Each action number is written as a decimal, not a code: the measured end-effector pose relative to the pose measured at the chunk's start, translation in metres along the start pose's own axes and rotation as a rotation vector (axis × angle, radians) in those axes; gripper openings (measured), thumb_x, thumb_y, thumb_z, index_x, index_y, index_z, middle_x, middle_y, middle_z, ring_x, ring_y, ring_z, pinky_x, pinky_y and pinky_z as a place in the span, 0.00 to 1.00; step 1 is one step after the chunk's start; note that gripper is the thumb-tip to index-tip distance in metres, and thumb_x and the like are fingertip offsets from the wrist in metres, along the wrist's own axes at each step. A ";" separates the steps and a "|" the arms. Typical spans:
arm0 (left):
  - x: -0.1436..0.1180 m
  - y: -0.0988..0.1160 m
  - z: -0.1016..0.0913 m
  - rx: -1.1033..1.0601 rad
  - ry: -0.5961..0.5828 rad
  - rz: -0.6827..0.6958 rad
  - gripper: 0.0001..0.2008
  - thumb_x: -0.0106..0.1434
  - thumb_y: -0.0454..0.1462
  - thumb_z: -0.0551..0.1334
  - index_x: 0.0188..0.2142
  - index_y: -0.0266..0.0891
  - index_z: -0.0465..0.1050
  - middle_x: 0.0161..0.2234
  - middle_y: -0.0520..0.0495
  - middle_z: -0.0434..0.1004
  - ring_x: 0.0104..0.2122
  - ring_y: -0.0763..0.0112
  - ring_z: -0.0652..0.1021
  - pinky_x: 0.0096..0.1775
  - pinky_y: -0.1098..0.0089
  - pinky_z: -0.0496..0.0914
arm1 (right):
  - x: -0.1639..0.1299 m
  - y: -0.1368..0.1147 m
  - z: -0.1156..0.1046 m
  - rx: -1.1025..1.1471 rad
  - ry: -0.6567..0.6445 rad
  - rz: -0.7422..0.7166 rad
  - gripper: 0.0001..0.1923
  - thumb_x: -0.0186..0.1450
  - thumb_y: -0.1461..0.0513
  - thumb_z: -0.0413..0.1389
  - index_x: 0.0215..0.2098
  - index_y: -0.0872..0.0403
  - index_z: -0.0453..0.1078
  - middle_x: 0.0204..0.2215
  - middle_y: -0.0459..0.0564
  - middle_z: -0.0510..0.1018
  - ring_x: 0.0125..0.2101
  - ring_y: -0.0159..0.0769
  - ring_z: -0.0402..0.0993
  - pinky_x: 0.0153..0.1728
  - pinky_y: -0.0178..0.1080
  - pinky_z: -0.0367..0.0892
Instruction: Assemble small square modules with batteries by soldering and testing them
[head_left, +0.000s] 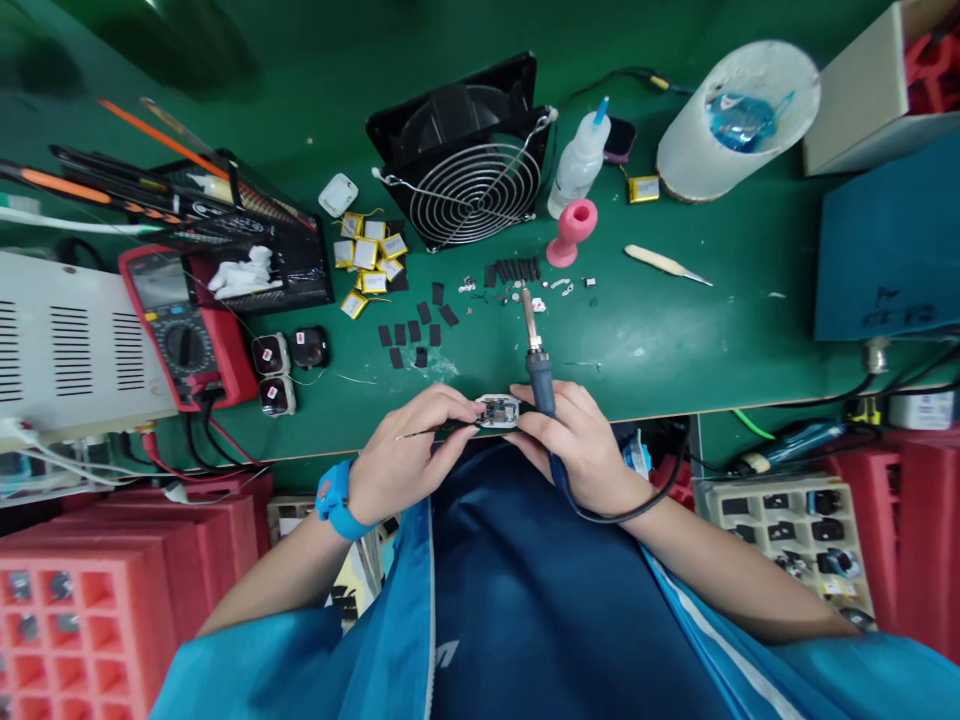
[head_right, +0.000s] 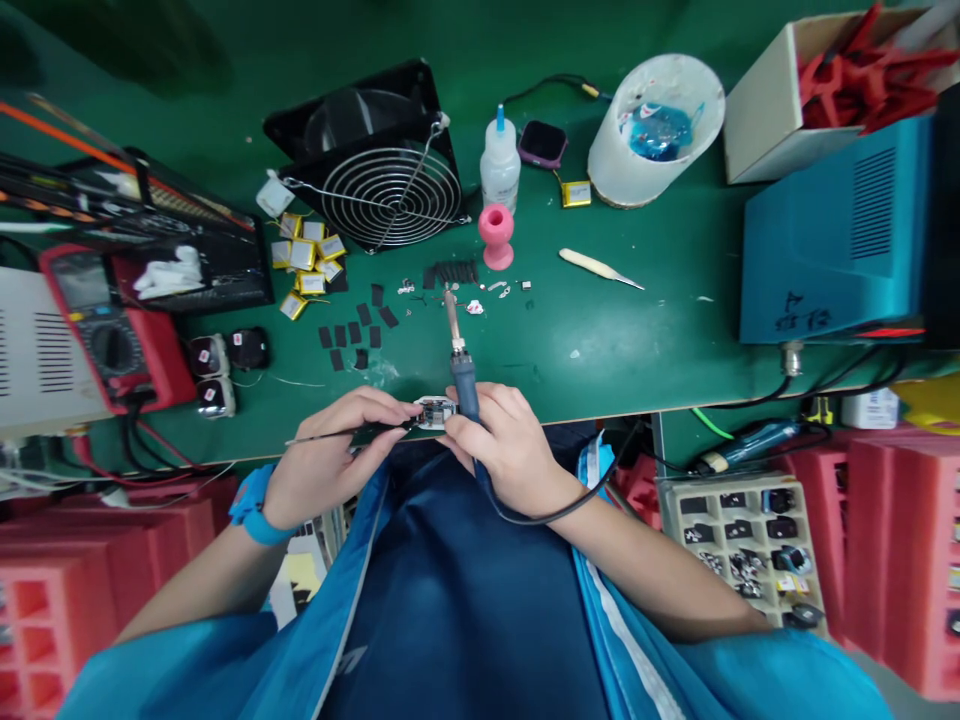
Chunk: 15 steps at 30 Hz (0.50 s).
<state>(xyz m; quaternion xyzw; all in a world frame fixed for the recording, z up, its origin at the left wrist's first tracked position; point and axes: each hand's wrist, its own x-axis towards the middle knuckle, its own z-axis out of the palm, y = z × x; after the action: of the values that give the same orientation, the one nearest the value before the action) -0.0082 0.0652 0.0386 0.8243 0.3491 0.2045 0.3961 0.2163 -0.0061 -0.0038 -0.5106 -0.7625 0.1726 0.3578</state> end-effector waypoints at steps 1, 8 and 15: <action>-0.001 0.000 0.000 -0.001 -0.001 0.001 0.06 0.70 0.30 0.62 0.45 0.41 0.71 0.43 0.45 0.81 0.44 0.66 0.83 0.44 0.66 0.78 | 0.000 0.000 -0.006 0.023 0.015 0.001 0.06 0.70 0.63 0.59 0.46 0.50 0.74 0.50 0.57 0.82 0.50 0.45 0.78 0.47 0.48 0.73; -0.003 -0.002 -0.001 -0.003 -0.012 0.021 0.07 0.70 0.30 0.62 0.46 0.41 0.70 0.44 0.44 0.81 0.45 0.66 0.83 0.45 0.67 0.79 | -0.003 -0.001 -0.064 0.219 0.095 0.152 0.31 0.74 0.42 0.46 0.66 0.49 0.64 0.51 0.60 0.80 0.50 0.50 0.80 0.47 0.53 0.77; -0.002 -0.002 -0.001 0.015 -0.032 0.020 0.05 0.71 0.31 0.61 0.44 0.40 0.69 0.44 0.44 0.81 0.45 0.66 0.83 0.43 0.67 0.79 | -0.005 -0.018 -0.091 0.188 0.163 0.464 0.21 0.65 0.60 0.67 0.55 0.44 0.73 0.37 0.48 0.86 0.35 0.45 0.85 0.37 0.47 0.80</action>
<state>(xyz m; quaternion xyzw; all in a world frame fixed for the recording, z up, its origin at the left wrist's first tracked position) -0.0106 0.0650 0.0376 0.8339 0.3359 0.1926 0.3933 0.2711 -0.0279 0.0681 -0.6488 -0.5741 0.2784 0.4148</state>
